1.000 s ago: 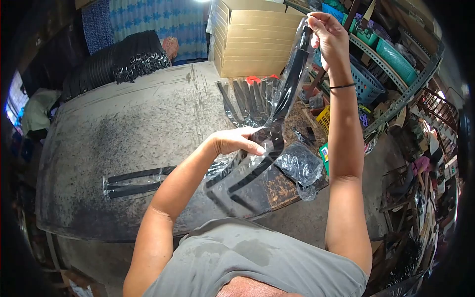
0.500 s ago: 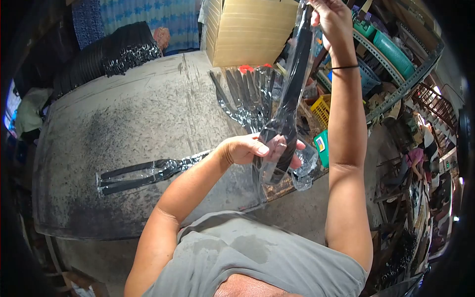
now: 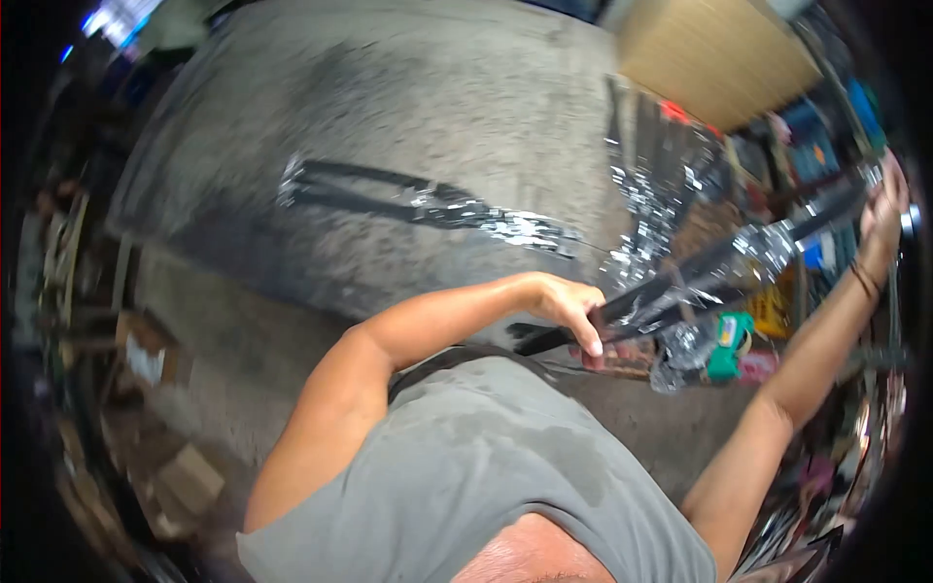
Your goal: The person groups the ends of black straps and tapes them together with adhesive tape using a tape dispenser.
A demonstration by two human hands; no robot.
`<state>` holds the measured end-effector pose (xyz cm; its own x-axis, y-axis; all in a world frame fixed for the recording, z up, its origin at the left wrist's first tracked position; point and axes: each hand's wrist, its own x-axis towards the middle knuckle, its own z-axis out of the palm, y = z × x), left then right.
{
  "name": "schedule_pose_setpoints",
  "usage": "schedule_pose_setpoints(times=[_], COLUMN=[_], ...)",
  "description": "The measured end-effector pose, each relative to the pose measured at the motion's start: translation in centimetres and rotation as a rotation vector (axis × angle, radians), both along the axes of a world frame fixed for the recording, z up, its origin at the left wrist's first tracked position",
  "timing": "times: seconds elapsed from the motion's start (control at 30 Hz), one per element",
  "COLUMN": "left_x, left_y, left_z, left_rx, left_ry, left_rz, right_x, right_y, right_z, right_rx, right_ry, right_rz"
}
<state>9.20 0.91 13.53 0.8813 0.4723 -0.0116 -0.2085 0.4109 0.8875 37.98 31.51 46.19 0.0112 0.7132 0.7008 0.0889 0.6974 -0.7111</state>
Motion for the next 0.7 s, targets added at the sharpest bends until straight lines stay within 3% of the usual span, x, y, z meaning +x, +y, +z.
schedule_pose_setpoints(times=[0.07, 0.2, 0.27, 0.37, 0.43, 0.47, 0.57, 0.6, 0.67, 0.7], left_x=[-1.1, -3.8, -6.8, -14.3, -20.1, -23.1, -31.5, -33.7, -37.3, -39.2], left_y=[-2.3, -5.6, -6.9, -9.1, -9.8, -10.3, -10.1, -10.0, -9.3, -8.9], left_z=[-1.0, -3.6, -5.3, -5.3, -5.7, -6.0, -5.1, -4.7, -4.1, -5.5], left_rx=[-0.012, 0.085, 0.195, 0.152, 0.502, 0.249, 0.48, 0.478, 0.354, 0.418], left_ry=[0.078, 0.205, 0.363, 0.437, 0.701, 0.782, 1.11, 1.223, 1.413, 1.479], left_rz=[0.114, 0.428, 0.605, 0.543, 0.551, 0.492, 0.515, 0.527, 0.552, 0.572], right_x=[4.5, 5.2, 4.5, 2.4, 0.2, -0.9, -8.3, -8.3, -12.6, -14.7], right_y=[5.0, 3.3, 1.5, -0.5, -3.7, -4.9, -10.7, -10.5, -12.4, -13.1], right_z=[-1.1, -6.2, -10.6, -18.8, -25.1, -28.9, -36.4, -40.3, -44.2, -46.3], right_rx=[-0.052, -0.228, -0.274, -0.405, -0.505, -0.556, -0.781, -0.864, -0.956, -1.014], right_ry=[-0.092, -0.126, -0.018, 0.098, 0.076, 0.116, 0.22, 0.122, 0.227, 0.258], right_rz=[0.056, 0.008, 0.036, -0.01, 0.063, 0.137, -0.057, -0.05, -0.132, -0.134])
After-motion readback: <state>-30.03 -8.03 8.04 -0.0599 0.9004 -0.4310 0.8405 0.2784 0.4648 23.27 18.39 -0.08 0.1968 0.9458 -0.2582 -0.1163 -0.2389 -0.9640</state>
